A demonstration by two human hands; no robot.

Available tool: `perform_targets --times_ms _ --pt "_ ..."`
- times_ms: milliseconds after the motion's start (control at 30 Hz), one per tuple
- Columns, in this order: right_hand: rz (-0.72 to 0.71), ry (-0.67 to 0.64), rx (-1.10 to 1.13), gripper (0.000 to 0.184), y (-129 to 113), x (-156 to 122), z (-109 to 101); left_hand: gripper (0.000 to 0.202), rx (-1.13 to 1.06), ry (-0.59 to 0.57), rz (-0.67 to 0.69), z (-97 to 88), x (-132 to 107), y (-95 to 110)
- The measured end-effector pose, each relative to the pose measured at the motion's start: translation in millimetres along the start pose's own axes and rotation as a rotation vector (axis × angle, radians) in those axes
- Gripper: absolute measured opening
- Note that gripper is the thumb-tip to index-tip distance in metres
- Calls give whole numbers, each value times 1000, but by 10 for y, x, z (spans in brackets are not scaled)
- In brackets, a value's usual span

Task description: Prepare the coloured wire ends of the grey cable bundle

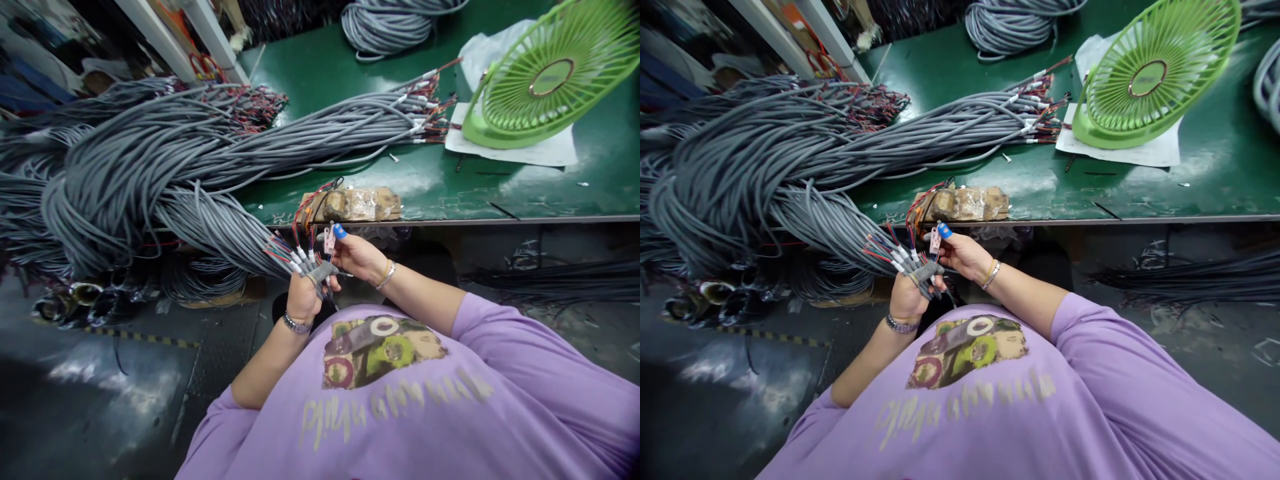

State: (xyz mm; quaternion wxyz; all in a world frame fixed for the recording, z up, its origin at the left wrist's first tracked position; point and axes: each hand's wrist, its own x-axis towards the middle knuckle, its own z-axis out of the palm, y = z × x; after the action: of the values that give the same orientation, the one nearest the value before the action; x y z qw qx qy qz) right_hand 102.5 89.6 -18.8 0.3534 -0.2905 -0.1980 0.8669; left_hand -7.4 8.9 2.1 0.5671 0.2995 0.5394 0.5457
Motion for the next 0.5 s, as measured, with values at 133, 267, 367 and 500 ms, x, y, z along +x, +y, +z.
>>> perform_targets --times_ms 133,267,367,500 --pt "69 -42 -2 52 -27 -32 -47 25 -11 -13 23 -9 -25 -8" --pt "125 -95 -48 58 -82 -75 -116 23 0 22 91 -20 -88 -41" --pt "157 -120 -116 50 -85 -154 -150 23 25 62 140 -23 -136 -71" --pt "91 -168 -220 43 -20 -287 -146 22 63 68 171 -27 -159 -125"
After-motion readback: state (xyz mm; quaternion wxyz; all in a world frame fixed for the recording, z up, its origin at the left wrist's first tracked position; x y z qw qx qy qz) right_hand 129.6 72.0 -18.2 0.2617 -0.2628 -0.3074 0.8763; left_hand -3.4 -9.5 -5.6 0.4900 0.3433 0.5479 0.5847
